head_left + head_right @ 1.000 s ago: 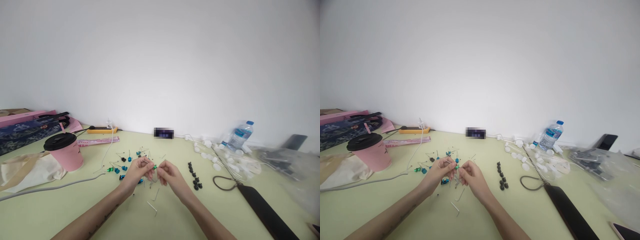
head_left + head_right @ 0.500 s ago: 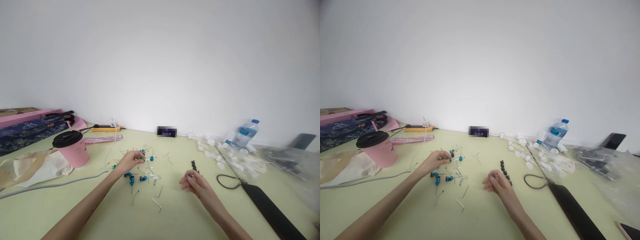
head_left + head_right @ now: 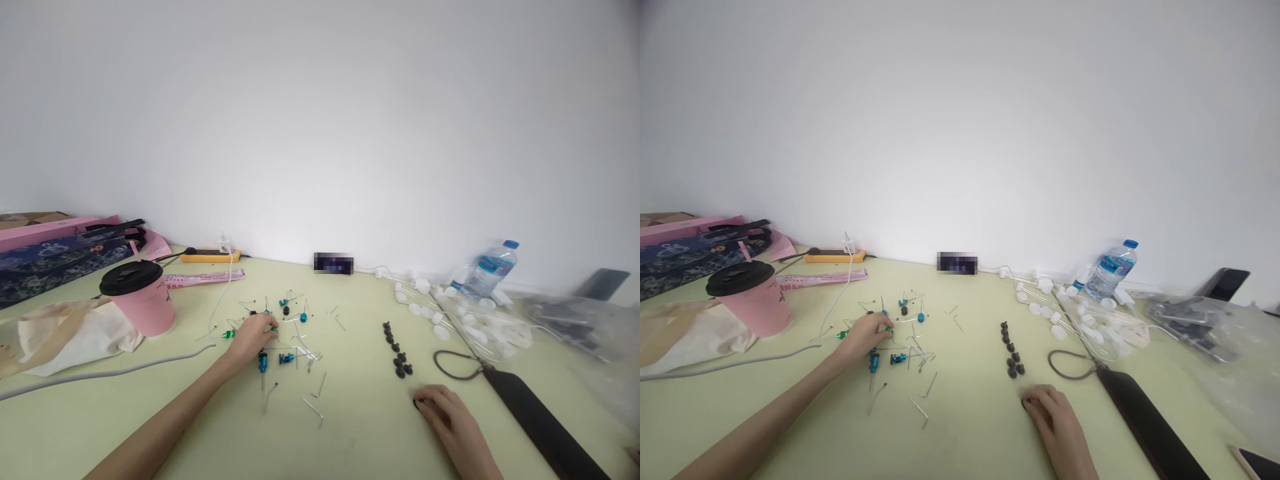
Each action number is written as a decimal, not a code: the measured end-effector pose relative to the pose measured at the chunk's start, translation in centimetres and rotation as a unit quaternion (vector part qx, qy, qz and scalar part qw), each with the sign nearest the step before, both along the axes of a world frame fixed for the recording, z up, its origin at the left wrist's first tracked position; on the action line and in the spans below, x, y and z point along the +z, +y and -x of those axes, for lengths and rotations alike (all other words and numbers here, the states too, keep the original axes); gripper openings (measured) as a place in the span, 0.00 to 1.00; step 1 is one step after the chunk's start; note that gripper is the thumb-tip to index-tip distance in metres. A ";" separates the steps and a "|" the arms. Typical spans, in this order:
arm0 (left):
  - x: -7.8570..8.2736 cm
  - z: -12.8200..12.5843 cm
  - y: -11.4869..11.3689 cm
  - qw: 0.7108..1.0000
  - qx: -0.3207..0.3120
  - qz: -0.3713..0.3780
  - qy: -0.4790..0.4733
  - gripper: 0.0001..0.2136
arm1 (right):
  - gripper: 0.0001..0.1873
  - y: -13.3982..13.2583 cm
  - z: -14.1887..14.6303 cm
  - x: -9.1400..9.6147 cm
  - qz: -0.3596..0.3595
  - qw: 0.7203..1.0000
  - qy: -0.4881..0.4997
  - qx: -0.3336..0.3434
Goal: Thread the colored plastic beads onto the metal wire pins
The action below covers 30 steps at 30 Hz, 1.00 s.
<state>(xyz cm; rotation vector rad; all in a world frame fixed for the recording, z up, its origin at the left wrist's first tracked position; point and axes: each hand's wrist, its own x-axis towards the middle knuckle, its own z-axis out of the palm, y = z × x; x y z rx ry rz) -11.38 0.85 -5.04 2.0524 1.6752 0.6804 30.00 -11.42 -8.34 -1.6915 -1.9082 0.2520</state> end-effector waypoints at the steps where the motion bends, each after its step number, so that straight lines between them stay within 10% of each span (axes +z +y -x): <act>1: -0.1 0.1 0.1 1.000 0.004 0.002 0.003 0.07 | 0.11 0.2 0.2 0.1 -0.017 1.000 -0.013 -0.012; 7: -0.2 1.1 0.1 0.999 0.036 0.012 0.019 0.11 | 0.13 1.0 5.6 2.2 -0.114 0.992 -0.019 0.046; 12: 1.5 2.0 -0.9 0.998 0.063 -0.006 0.030 0.09 | 0.12 5.9 13.2 5.3 -0.004 0.982 0.117 0.147; 17: 2.9 1.9 -2.9 0.991 0.058 -0.113 0.041 0.12 | 0.08 12.4 18.6 3.9 0.099 0.958 0.238 0.126; 24: 0.9 -0.2 -4.6 0.972 -0.141 -0.144 0.119 0.09 | 0.05 12.5 19.1 1.8 0.139 0.933 0.315 0.106; 30: -1.2 -2.7 -3.8 0.958 -0.175 -0.138 0.178 0.05 | 0.06 9.4 17.6 3.4 0.150 0.917 0.347 0.125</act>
